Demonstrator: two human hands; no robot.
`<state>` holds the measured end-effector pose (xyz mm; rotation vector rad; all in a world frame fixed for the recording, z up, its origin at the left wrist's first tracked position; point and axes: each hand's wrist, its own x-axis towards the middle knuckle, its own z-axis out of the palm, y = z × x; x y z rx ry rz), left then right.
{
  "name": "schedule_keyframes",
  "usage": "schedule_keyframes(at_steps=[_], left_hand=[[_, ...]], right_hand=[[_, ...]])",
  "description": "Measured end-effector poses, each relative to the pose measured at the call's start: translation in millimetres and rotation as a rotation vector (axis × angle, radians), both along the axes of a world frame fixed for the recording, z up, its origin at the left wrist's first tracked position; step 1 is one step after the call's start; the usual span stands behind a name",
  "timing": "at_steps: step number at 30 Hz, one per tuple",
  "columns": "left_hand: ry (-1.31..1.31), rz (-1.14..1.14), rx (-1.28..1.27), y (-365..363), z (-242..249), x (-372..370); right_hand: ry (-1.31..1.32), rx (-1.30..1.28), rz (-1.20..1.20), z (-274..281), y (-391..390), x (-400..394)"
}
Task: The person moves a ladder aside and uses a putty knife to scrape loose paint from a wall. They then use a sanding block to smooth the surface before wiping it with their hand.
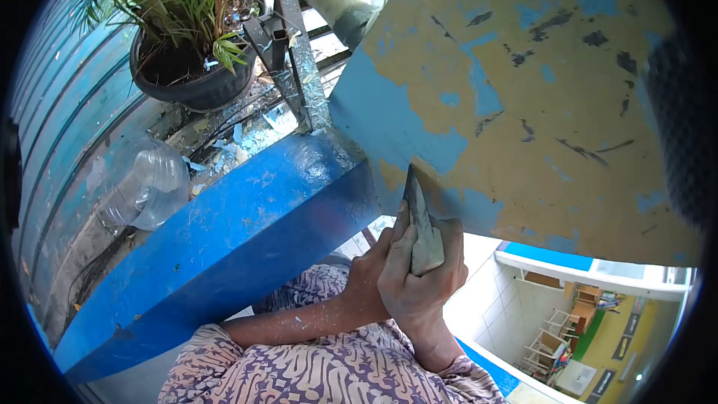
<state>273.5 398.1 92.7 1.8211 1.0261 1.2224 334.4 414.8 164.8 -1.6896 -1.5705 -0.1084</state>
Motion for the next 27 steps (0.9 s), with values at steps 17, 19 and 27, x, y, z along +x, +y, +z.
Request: schedule_keyframes(at_steps=[17,19,27], left_hand=[[-0.054,-0.032,-0.232,16.6,-35.5,-6.1],[-0.043,-0.035,-0.183,11.4,-32.0,-7.2],[0.101,-0.137,-0.122,-16.3,-7.7,-24.4]], right_hand=[[-0.074,-0.206,0.018,-23.9,32.9,-10.5],[-0.116,-0.125,0.152,-25.0,30.1,-1.7],[0.143,0.048,0.136,-19.7,-44.4,21.1]])
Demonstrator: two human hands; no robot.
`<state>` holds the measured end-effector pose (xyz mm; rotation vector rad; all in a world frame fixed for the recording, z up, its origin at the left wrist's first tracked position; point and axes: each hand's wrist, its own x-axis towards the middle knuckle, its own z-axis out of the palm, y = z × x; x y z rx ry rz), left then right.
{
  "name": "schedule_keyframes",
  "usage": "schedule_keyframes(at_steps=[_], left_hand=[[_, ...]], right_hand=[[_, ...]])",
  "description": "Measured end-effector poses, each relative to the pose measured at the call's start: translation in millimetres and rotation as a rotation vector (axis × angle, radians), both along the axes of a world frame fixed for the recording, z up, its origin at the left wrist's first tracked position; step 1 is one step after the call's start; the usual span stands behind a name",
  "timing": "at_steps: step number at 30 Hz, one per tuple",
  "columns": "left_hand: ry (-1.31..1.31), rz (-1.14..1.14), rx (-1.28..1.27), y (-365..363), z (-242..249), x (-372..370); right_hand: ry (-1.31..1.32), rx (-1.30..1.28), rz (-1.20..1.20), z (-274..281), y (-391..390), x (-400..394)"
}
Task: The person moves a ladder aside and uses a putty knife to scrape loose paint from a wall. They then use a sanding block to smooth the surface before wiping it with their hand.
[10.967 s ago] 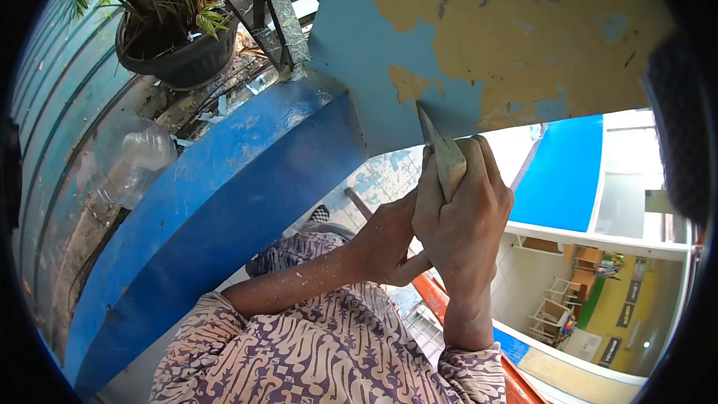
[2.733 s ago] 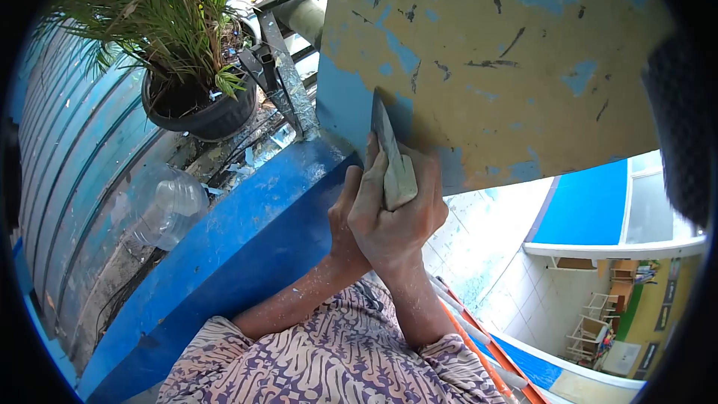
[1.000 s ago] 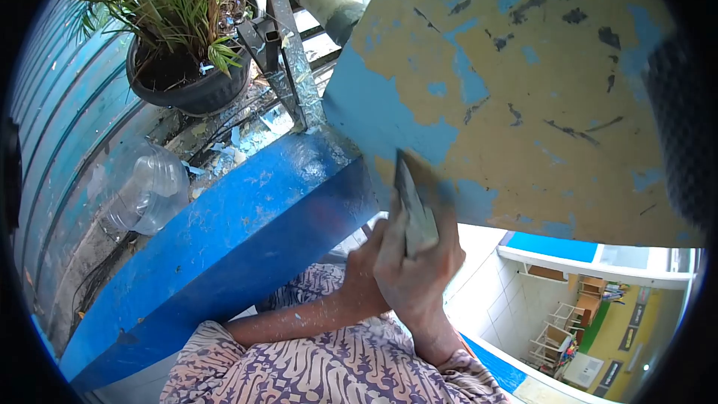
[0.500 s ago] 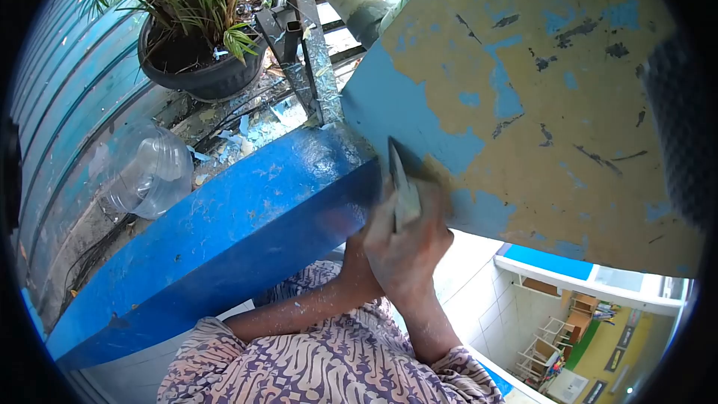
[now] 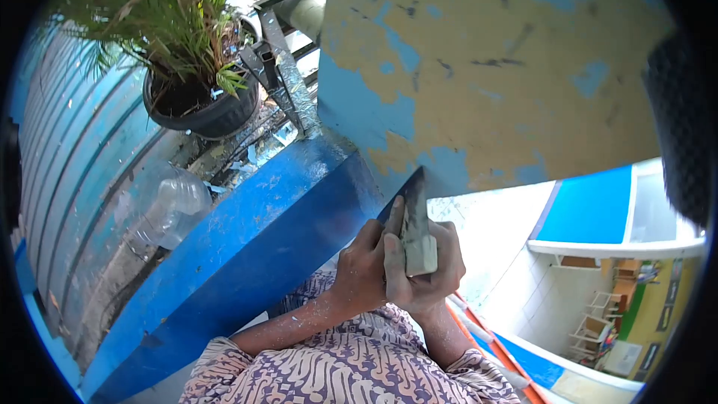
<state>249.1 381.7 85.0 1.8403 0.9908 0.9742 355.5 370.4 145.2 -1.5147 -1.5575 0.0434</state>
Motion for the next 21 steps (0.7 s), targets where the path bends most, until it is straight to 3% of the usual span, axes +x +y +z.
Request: schedule_keyframes(at_steps=[6,8,10,12,14,15,16,19,21], left_hand=[[0.129,0.015,0.255,-11.0,13.2,-19.0],[0.127,-0.015,0.298,-12.8,23.0,-27.0],[0.119,-0.043,0.34,-13.1,23.9,-31.9],[-0.153,-0.08,0.169,-12.5,15.0,-35.0],[-0.215,-0.051,0.152,-12.1,14.3,-39.0],[-0.295,0.034,-0.105,-15.3,16.5,-41.9],[-0.379,0.137,-0.375,-16.7,16.9,-43.2],[-0.562,0.27,-0.488,8.8,8.3,-44.6],[-0.715,0.373,-0.593,20.0,10.7,-45.8]], right_hand=[[0.504,0.165,-0.024,-32.4,-38.8,-13.9],[0.538,0.172,-0.059,-37.1,-47.5,-12.9],[0.389,0.32,0.111,-44.3,-53.1,-2.0],[0.35,0.353,0.087,-48.0,-57.1,-2.7],[0.329,0.204,-0.071,-43.4,-59.3,-6.7],[0.338,0.172,-0.211,-44.9,-47.5,-15.1],[0.322,0.151,-0.178,-45.4,-52.9,-12.6],[0.298,0.074,-0.295,-55.0,-40.8,-25.7],[0.42,0.015,-0.28,-66.7,-41.3,-34.0]])
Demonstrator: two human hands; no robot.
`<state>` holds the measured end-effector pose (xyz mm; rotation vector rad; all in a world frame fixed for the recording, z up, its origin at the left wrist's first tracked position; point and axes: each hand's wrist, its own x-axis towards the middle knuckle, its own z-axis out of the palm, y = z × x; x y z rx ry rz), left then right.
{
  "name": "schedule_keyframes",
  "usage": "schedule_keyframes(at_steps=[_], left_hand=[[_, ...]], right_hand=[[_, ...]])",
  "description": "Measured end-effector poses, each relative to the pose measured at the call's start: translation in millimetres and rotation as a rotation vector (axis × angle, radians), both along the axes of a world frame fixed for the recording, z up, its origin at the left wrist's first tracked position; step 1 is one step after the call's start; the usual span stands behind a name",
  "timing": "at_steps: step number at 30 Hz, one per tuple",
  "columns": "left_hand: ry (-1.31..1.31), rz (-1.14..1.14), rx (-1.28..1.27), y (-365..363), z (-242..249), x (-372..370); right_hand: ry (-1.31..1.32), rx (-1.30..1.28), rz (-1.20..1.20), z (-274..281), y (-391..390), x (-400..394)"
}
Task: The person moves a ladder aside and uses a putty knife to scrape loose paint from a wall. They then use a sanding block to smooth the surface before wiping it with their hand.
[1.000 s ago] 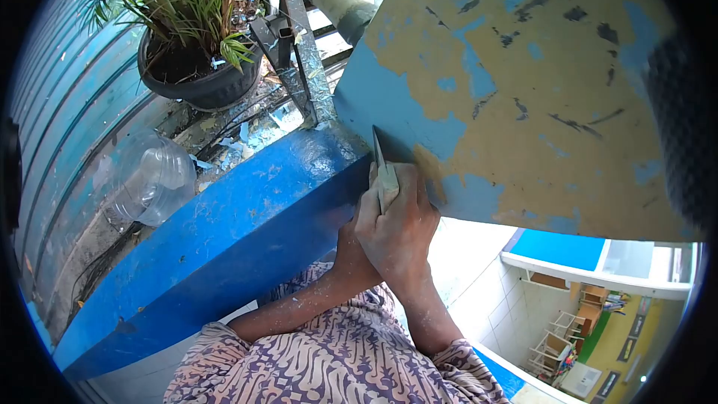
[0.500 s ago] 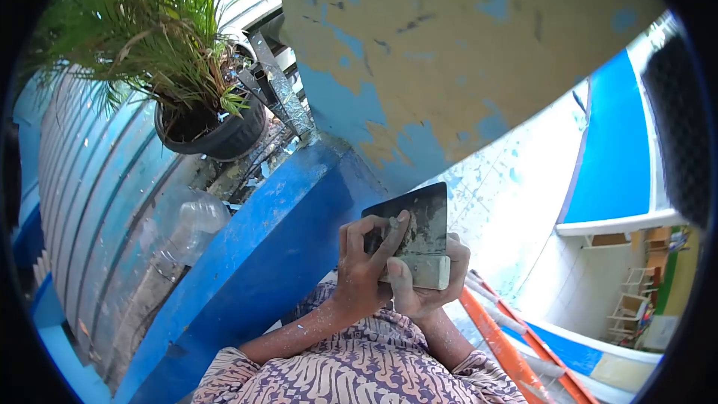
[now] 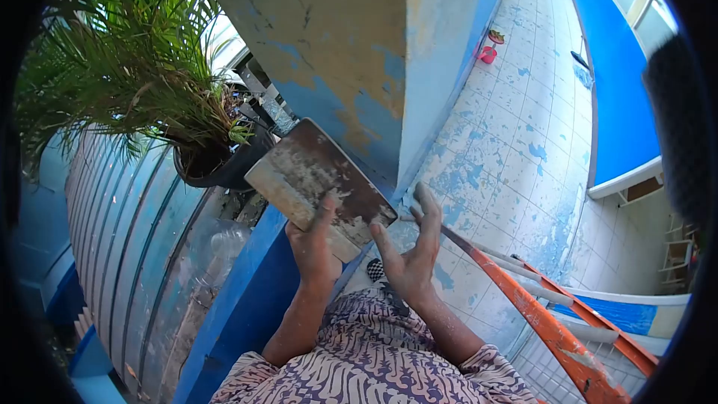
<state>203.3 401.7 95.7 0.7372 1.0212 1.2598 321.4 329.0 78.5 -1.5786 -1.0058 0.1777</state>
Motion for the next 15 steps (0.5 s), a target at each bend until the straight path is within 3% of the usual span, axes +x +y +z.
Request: schedule_keyframes(at_steps=[1,3,4,8,11,13,15], left_hand=[[0.008,-0.011,0.006,2.8,0.9,-0.9],[-0.292,0.024,0.027,6.4,-0.7,-1.6],[-0.305,-0.002,-0.014,7.8,-7.0,-2.3],[-0.271,-0.029,0.099,-7.6,-27.4,3.7],[-0.193,-0.088,0.102,-12.6,-61.4,-9.6],[-0.477,-0.358,-0.014,-5.5,-61.5,-31.4],[-0.497,-0.438,0.007,-1.9,-56.2,-29.1]], right_hand=[[0.008,0.006,-0.011,-2.9,-0.5,-4.0],[0.718,-0.001,0.234,-8.1,-2.0,-9.6],[0.936,0.009,0.345,-14.2,-2.1,-6.7],[1.016,-0.019,0.408,-13.4,-8.1,1.0],[0.892,0.174,0.34,-7.6,-11.8,18.9],[0.821,0.245,0.222,-15.8,-21.7,38.9],[0.786,0.238,0.186,-18.8,-26.9,59.1]])
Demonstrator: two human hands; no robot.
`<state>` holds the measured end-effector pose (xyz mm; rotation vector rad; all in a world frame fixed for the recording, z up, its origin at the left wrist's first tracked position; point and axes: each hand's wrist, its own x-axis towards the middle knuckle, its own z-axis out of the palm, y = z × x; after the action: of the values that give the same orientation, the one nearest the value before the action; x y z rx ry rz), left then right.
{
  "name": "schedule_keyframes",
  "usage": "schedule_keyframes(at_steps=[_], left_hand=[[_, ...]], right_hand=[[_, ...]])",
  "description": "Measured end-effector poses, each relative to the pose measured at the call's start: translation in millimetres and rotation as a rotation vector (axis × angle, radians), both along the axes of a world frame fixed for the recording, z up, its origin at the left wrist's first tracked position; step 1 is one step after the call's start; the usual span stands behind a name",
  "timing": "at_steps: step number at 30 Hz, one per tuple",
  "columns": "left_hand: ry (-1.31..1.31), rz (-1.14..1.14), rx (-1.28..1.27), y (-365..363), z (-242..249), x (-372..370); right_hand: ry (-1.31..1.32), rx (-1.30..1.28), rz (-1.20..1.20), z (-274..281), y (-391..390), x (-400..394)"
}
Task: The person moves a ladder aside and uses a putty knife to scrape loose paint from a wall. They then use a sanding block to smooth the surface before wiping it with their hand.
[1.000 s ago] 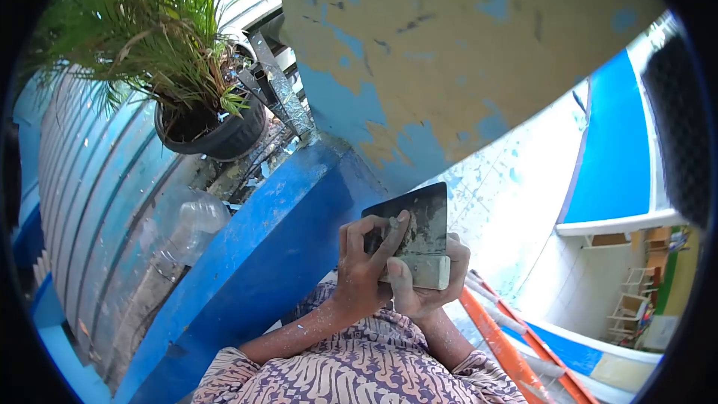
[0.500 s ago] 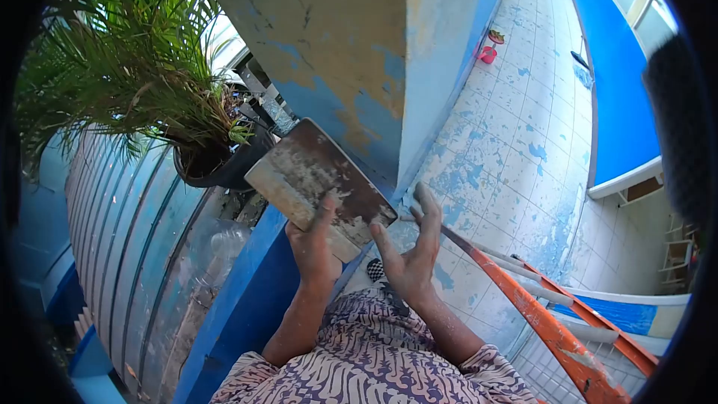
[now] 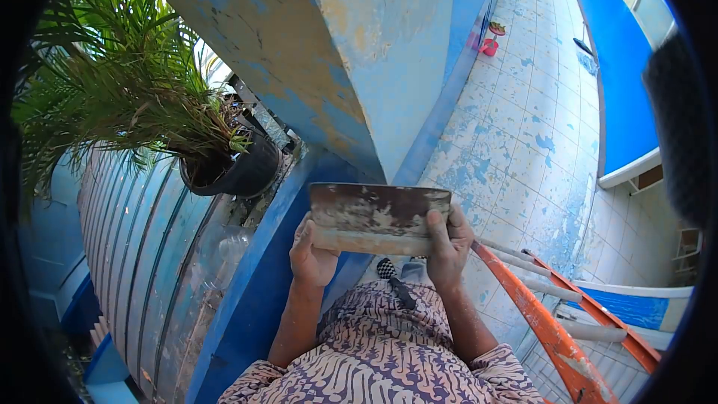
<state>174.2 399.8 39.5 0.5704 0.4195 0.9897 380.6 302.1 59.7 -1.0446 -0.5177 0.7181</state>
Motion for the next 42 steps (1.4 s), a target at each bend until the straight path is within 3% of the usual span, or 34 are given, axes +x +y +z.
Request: schedule_keyframes(at_steps=[3,5,6,8,10,12,13,14,16,17,18,19,20,21,23,25,26,27,28,30,32,36,39,42], left_hand=[[0.007,-0.082,0.0,-2.3,-4.4,4.8],[0.526,-0.191,0.125,-3.7,5.1,14.7],[0.523,-0.179,0.118,-7.5,4.6,20.5],[0.222,-0.205,-0.155,-17.9,0.8,35.0],[0.11,-0.218,-0.216,-32.6,-3.7,50.3],[-0.004,-0.243,-0.264,-46.7,-9.5,65.5],[0.012,-0.309,-0.234,-54.1,-14.0,70.9],[0.028,-0.376,-0.206,-59.6,-16.6,72.5],[0.038,-0.484,-0.126,-60.7,-18.4,68.2],[0.367,-0.555,0.088,-61.7,-21.4,64.3],[0.698,-0.613,0.311,-61.4,-23.0,60.0],[0.91,-0.506,0.378,-65.7,5.6,58.1],[0.915,-0.517,0.383,-64.4,25.9,53.0],[0.905,-0.405,0.524,-60.1,43.2,46.5],[0.899,-0.319,0.663,-53.1,71.1,41.7],[0.846,-0.123,0.968,-48.2,86.8,51.0],[0.824,-0.139,0.975,-52.7,81.8,58.7],[0.841,-0.012,0.991,-63.5,74.1,75.5],[0.857,0.119,0.994,-73.2,67.4,87.4],[0.801,0.115,0.946,-78.4,64.6,92.1],[0.722,0.038,0.728,-70.9,74.3,96.7],[0.483,0.097,0.515,-52.4,74.9,105.1],[0.436,-0.004,0.406,-46.7,72.2,105.3],[0.48,0.053,0.435,-42.3,68.3,111.4]], right_hand=[[0.0,-0.01,0.015,-11.7,-7.4,22.1],[-0.078,-0.121,0.082,-11.2,-11.0,33.4],[-0.082,-0.125,0.095,-7.7,-13.7,34.5],[0.102,0.075,0.085,21.4,-15.2,29.8],[0.105,0.162,0.144,9.9,-31.8,23.0],[-0.113,0.005,-0.105,-6.0,-43.9,-3.0],[-0.094,0.201,-0.197,-11.2,-37.9,-19.6],[-0.099,0.196,-0.194,-6.3,-39.8,-22.9],[-0.12,-0.174,-0.086,11.0,-40.0,-24.1],[-0.321,-0.101,-0.156,17.6,-33.2,-20.9],[-0.322,-0.098,-0.164,17.3,-32.4,-19.0],[-0.431,-0.153,-0.22,14.6,-33.5,-16.0],[-0.534,-0.213,-0.278,11.2,-35.0,-12.9],[-0.838,-0.184,-0.301,7.7,-34.0,-7.8],[-0.874,-0.152,-0.261,27.8,-20.2,-15.8],[-0.981,-0.169,-0.181,35.0,-10.1,-24.7],[-0.991,-0.181,-0.202,41.1,-7.6,-29.7],[-0.962,-0.242,-0.191,52.3,-5.6,-30.0],[-0.937,-0.307,-0.174,63.4,-4.9,-29.2],[-1.042,-0.367,-0.14,77.9,-4.5,-24.1],[-1.123,-0.405,-0.033,88.0,-3.0,-17.8],[-1.295,-0.476,-0.018,98.1,3.7,-25.6],[-1.401,-0.533,-0.008,94.7,7.1,-19.6],[-1.458,-0.515,0.024,95.9,10.8,-17.2]])
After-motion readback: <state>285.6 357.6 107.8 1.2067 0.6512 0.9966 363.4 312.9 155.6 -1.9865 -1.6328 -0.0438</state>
